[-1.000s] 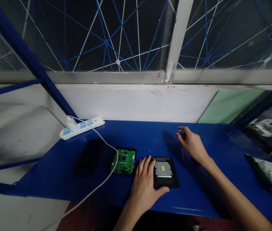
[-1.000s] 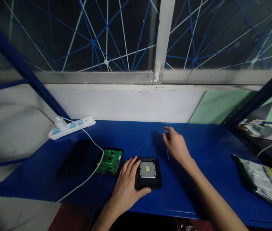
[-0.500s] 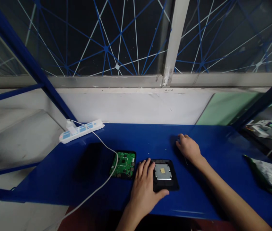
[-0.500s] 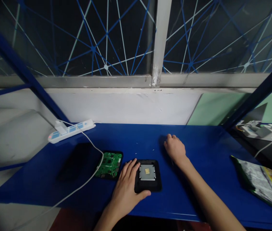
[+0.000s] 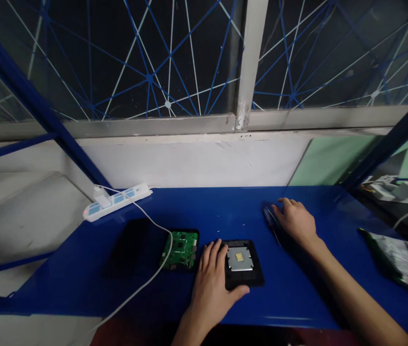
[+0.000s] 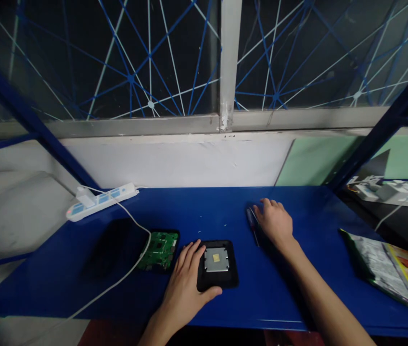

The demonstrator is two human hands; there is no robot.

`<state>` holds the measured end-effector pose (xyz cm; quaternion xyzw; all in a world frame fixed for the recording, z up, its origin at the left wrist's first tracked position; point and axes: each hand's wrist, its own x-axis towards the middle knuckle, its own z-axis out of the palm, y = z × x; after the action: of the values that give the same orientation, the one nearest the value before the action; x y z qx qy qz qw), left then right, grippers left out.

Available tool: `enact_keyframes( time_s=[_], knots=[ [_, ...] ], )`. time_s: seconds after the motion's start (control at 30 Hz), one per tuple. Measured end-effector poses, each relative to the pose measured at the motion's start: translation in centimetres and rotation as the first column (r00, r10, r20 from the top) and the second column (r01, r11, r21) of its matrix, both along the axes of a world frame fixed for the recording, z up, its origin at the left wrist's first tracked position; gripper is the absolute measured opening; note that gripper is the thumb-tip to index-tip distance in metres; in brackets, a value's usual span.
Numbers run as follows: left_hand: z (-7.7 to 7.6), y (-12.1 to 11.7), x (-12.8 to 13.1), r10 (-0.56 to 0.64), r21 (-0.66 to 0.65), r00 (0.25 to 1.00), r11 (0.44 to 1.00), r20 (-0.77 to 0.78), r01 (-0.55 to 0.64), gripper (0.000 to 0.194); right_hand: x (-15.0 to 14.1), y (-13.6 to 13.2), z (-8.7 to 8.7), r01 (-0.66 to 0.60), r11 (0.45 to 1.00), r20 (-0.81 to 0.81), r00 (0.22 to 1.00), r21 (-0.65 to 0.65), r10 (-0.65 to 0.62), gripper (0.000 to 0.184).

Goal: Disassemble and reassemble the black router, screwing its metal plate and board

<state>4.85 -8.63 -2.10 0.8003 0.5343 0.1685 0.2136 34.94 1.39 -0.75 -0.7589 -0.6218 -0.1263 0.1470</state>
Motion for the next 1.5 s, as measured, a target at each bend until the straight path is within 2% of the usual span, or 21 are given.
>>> enact_keyframes(
  time_s=[0.2, 0.43, 0.57, 0.9, 1.03, 1.2, 1.33, 1.43, 1.5],
  knots=[
    [1.0, 0.2, 1.6, -0.070, -0.077, 0.995, 0.995, -0.077, 0.064, 0.094, 1.8, -0.9, -0.8, 0.026, 0.990, -0.089, 0.996, 0.139, -0.014, 0.033],
    [1.6, 0.3, 5.7, -0.170, -0.087, 0.982, 0.983, -0.087, 0.162, 0.102, 1.9, -1.0, -0.7, 0.014, 0.984, -0.172, 0.985, 0.175, 0.017, 0.033],
    [1.6, 0.3, 7.5, -0.181, -0.088, 0.981, 0.981, -0.069, 0.174, 0.103, 2.1, -1.1, -0.8, 0.018, 0.984, -0.191, 0.981, 0.179, 0.016, 0.034],
    [1.2, 0.3, 9.1, -0.172, -0.098, 0.985, 0.981, -0.036, 0.167, 0.105, 2.0, -1.2, -0.5, -0.005, 0.980, -0.207, 0.977, 0.197, 0.047, 0.035],
    [1.0, -0.1, 7.1, -0.147, -0.050, 0.989, 0.988, -0.033, 0.145, 0.099, 1.9, -1.2, -0.4, -0.009, 0.980, -0.222, 0.974, 0.199, 0.054, 0.036],
    [-0.4, -0.6, 1.0, -0.002, 0.151, 0.999, 0.988, -0.036, 0.007, 0.062, 1.8, -1.4, -0.3, -0.013, 0.977, -0.237, 0.969, 0.214, 0.065, 0.036],
    [-1.6, -1.0, -3.9, 0.129, 0.349, 0.988, 0.932, -0.080, -0.094, 0.050, 1.3, -1.6, -0.2, -0.043, 0.968, -0.230, 0.968, 0.248, 0.102, 0.035],
    [-2.1, -1.1, -6.7, 0.185, 0.444, 0.974, 0.889, -0.129, -0.110, 0.051, 1.0, -1.6, 0.0, -0.054, 0.965, -0.217, 0.970, 0.257, 0.113, 0.035],
    [-2.3, -1.0, -8.1, 0.212, 0.459, 0.962, 0.881, -0.169, -0.114, 0.053, 1.0, -1.6, 0.0, -0.060, 0.965, -0.217, 0.969, 0.254, 0.117, 0.034]
  ],
)
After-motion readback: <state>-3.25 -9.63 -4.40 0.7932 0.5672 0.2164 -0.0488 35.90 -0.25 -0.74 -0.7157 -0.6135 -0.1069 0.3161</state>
